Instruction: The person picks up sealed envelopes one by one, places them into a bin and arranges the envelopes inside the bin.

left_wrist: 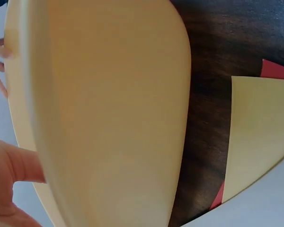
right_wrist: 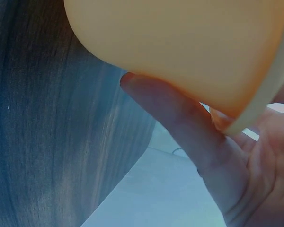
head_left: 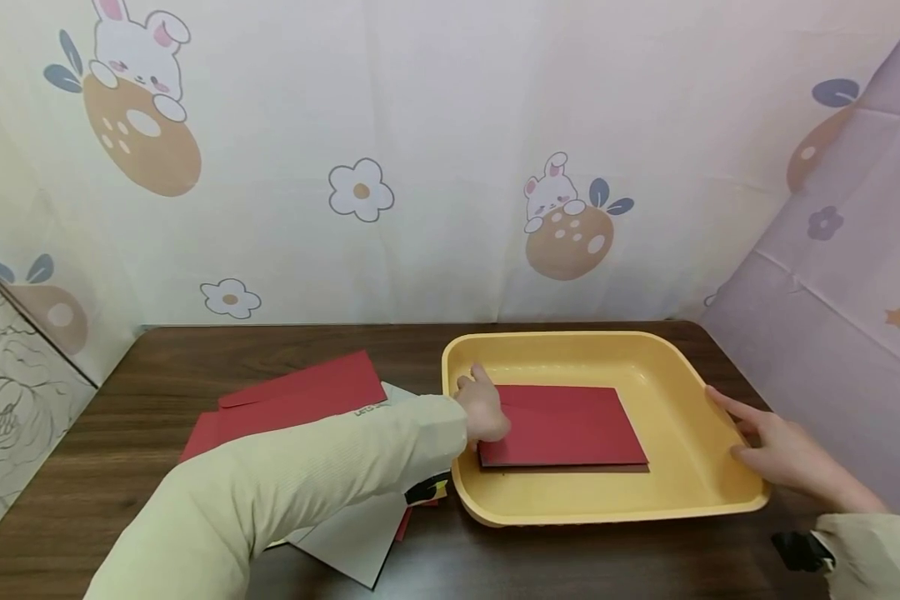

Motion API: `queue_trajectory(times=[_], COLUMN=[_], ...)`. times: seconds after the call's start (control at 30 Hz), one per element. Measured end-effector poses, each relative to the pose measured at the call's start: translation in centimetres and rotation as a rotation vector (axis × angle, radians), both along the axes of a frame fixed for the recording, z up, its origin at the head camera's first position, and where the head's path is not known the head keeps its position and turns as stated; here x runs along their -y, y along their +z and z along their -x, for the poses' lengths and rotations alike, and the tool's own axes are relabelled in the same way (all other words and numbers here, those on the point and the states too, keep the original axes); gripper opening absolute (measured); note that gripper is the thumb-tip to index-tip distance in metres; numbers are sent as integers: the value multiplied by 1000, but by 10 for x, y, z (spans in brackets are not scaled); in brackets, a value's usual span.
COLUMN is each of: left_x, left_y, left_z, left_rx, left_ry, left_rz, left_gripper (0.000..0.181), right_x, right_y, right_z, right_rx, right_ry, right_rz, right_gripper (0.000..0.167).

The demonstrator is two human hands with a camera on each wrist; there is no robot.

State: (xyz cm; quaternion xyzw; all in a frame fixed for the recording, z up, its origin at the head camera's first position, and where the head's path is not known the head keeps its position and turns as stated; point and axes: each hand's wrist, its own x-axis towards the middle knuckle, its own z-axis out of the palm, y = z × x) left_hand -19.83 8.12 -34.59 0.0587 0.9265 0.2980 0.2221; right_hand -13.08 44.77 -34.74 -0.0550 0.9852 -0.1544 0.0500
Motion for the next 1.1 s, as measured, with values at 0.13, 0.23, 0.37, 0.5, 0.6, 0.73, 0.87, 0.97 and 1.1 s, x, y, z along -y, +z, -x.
queue_trajectory(times=[0.13, 0.23, 0.37, 0.5, 0.6, 0.73, 0.87, 0.97, 1.1], left_x=[5, 11, 22, 31, 34, 37, 47, 60, 86], left_y=[3, 3, 1, -4, -8, -11, -13, -14, -17], left_z=[-5, -9, -15, -20, -22, -24, -22, -19, -14], left_rx=[-48, -108, -160, -173, -179, -205, -257, -287, -320], left_ry=[-46, -73, -70, -28, 7, 53, 111, 197, 323], left_rz=[-29, -76, -182, -368, -488, -588, -647, -667, -625], left_gripper=[84, 80, 65, 41, 30, 24, 19, 16, 15], right_x=[1, 1, 1, 0, 0, 1, 2, 1, 0], right_y=[1, 2, 1, 0, -1, -2, -2, -2, -1], right_z=[0, 0, 0, 0, 0, -1, -1, -1, -1], right_rx=[9, 16, 9, 3, 5, 11, 19, 14, 9], right_ry=[-3, -8, -6, -2, -4, -9, -13, -8, -1], right_rz=[8, 13, 9, 0, -5, -4, 4, 12, 25], right_gripper=[76, 77, 77, 77, 76, 75, 74, 75, 76])
